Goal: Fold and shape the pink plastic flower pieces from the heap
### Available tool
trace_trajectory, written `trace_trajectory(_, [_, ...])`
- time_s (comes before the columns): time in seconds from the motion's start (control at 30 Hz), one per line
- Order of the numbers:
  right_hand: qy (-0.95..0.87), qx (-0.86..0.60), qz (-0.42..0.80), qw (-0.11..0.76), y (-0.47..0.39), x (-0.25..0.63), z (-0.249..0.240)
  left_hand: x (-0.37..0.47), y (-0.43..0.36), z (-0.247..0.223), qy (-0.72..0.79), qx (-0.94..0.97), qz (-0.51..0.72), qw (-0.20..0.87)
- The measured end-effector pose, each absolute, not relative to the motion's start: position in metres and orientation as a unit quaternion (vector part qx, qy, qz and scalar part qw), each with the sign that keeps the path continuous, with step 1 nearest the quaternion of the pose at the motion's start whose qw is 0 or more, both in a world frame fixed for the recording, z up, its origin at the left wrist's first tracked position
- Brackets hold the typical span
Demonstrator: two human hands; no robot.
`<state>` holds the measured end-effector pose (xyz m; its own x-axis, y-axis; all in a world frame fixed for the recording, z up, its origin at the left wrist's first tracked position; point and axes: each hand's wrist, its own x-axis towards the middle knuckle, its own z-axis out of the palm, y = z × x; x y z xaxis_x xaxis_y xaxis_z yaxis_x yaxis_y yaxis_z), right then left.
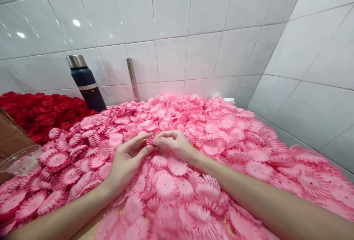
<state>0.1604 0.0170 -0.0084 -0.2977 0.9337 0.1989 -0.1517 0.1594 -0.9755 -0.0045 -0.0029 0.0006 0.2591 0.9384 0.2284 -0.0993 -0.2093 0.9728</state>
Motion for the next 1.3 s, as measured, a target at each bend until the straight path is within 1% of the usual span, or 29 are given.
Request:
trace_trajectory(0.23, [-0.579, -0.355, 0.552, 0.483, 0.018, 0.16, -0.008, -0.004, 0.0, -0.004, 0.372, 0.579, 0.536, 0.49])
trace_trajectory(0.33, [-0.583, -0.361, 0.547, 0.481, 0.017, 0.16, -0.007, -0.004, 0.0, -0.004, 0.372, 0.566, 0.541, 0.499])
trace_trajectory(0.47, [-0.59, -0.375, 0.539, 0.47, 0.016, 0.16, -0.006, -0.005, 0.001, -0.002, 0.384, 0.502, 0.571, 0.523])
trace_trajectory(0.7, [-0.557, -0.347, 0.584, 0.477, 0.019, 0.162, -0.013, -0.002, -0.003, 0.0, 0.377, 0.475, 0.582, 0.541])
trace_trajectory(0.83, [-0.563, -0.338, 0.582, 0.48, 0.019, 0.165, -0.012, -0.001, -0.007, 0.001, 0.38, 0.524, 0.578, 0.497])
trace_trajectory(0.93, [-0.588, -0.328, 0.55, 0.494, 0.016, 0.163, -0.007, -0.001, -0.008, 0.002, 0.375, 0.569, 0.566, 0.463])
trace_trajectory(1.07, [-0.606, -0.358, 0.523, 0.48, 0.012, 0.158, -0.003, -0.001, -0.008, 0.002, 0.36, 0.58, 0.556, 0.474])
trace_trajectory(1.2, [-0.598, -0.378, 0.54, 0.457, 0.012, 0.156, -0.004, -0.001, -0.005, 0.001, 0.373, 0.542, 0.567, 0.496])
trace_trajectory(1.3, [-0.596, -0.362, 0.556, 0.454, 0.013, 0.157, -0.004, -0.003, -0.002, -0.002, 0.378, 0.493, 0.575, 0.532])
